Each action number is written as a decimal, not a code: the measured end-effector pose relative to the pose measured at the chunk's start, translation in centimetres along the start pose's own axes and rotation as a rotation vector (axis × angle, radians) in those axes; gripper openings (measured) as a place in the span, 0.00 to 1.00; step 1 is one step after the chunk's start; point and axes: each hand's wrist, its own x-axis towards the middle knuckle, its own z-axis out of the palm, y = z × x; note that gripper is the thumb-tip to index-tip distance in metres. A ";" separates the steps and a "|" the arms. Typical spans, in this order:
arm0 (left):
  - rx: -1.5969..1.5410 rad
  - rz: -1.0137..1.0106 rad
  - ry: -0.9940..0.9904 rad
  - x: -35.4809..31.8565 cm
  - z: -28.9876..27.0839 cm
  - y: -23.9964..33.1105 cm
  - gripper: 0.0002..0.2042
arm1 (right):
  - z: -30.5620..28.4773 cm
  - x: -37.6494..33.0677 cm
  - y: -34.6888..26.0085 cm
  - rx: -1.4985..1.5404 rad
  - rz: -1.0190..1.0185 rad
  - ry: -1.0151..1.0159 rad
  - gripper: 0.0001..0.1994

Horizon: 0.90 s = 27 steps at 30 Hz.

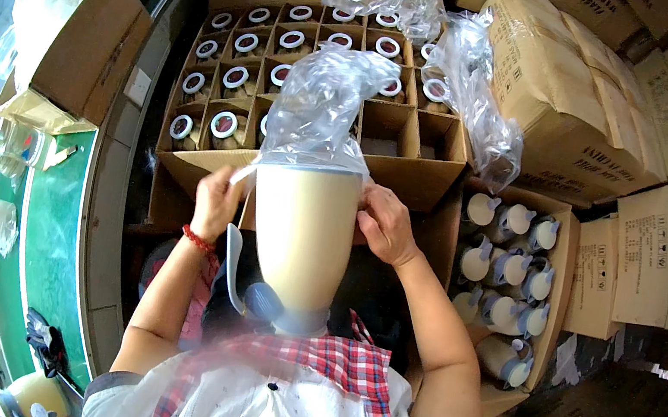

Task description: The person assembles beige flasks by inserting metal strainers into the bodies and screwing on grey lids. The person handles the flasks one at a time, placing them into plastic bags and then into a cardboard box.

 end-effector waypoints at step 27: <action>0.081 0.173 -0.198 -19.3 -7.1 5.8 0.18 | -4.5 -14.5 -9.1 0.381 0.323 -0.334 0.06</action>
